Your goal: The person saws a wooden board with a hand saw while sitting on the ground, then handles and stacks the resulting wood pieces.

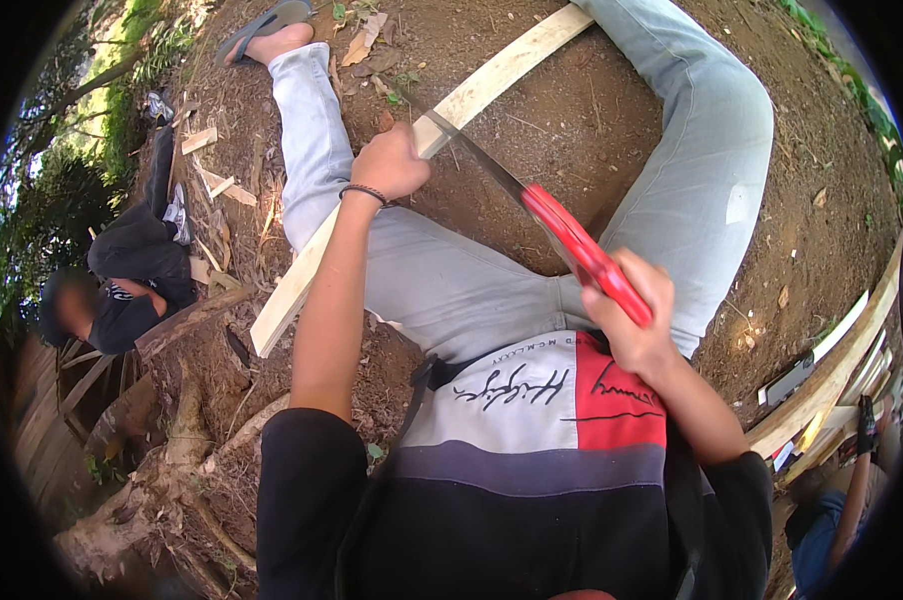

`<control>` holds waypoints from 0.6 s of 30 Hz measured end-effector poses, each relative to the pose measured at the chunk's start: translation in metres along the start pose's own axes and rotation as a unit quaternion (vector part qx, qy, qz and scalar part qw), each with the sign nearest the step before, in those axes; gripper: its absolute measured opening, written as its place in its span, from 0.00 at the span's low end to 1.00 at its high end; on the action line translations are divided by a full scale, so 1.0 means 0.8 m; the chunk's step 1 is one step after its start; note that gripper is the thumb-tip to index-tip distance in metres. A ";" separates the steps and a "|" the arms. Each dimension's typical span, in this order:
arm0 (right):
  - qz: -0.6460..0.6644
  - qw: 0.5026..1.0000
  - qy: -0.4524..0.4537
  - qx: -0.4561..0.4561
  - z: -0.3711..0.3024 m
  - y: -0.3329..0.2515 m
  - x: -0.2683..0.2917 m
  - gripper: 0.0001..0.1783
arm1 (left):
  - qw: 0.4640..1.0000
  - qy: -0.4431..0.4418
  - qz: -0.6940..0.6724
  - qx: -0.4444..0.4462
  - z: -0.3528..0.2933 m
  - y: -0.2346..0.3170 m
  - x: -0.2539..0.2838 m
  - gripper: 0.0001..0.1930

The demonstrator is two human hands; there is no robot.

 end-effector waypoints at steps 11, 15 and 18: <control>0.040 0.999 0.010 -0.031 0.017 0.012 -0.018 0.09 | 1.000 0.001 0.002 0.003 -0.006 0.004 -0.005 0.17; 0.002 1.000 0.001 0.022 -0.032 -0.003 0.016 0.10 | 1.000 0.006 0.003 0.000 -0.008 -0.001 0.000 0.18; -0.018 0.999 -0.004 0.038 -0.033 -0.010 0.017 0.10 | 1.000 0.022 0.010 0.008 -0.008 0.003 -0.001 0.19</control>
Point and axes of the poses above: each hand's wrist, its own z-axis towards the middle knuckle, its own x-axis out of the back of the hand, y = z × x, the point moved 5 cm from there along z, towards the middle knuckle, and after that the axes turned 11 degrees about z, right-handed, at the moved point
